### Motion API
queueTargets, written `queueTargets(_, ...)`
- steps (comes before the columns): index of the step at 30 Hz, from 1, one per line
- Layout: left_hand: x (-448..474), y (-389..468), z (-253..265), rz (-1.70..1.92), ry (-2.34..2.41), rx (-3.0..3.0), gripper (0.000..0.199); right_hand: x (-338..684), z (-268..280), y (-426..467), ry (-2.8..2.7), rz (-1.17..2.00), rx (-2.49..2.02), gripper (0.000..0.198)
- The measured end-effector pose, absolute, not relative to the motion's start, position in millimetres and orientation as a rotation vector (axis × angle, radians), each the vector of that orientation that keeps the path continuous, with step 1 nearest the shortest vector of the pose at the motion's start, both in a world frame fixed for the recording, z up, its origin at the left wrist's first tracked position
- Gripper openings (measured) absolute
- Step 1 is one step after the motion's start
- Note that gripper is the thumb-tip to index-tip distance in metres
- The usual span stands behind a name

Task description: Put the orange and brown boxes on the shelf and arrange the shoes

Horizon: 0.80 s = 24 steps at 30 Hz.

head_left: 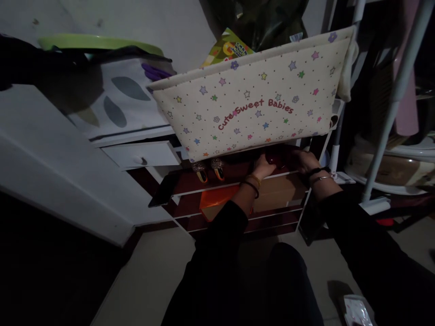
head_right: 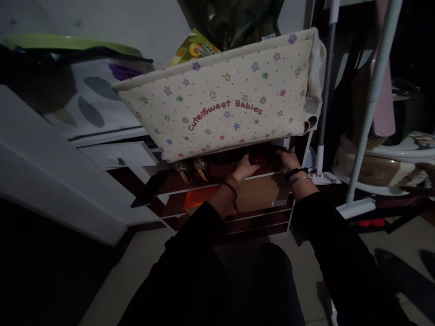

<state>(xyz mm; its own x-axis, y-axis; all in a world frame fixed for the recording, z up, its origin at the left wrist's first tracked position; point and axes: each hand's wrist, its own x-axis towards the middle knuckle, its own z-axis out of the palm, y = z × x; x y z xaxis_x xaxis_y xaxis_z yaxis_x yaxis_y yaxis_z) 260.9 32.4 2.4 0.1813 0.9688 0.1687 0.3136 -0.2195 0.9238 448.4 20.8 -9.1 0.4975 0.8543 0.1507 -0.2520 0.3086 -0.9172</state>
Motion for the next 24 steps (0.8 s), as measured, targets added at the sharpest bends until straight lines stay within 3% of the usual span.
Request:
queueTargets(5, 251.9, 35.1, -7.1, 1.033, 1.257, 1.749, 0.077, 429.4, -9.3, 17.5, -0.703, 0.990, -0.976, 0.025)
queueTargets(13, 222.5, 32.7, -15.2, 1.162, 1.217, 1.722, 0.097, 398.2, -2.1, 5.0, -0.809, 1.002, -0.891, 0.035)
queueTargets(20, 182.8, 32.2, -18.0, 1.391, 0.847, 1.331, 0.084, 382.9, 0.8, 12.2, -1.030, 0.660, -0.904, 0.040)
queueTargets(24, 159.2, 16.6, -19.4, 1.355, 0.749, 1.133, 0.066, 377.5, -3.2, 29.6, -1.196, 0.413, -0.974, 0.041)
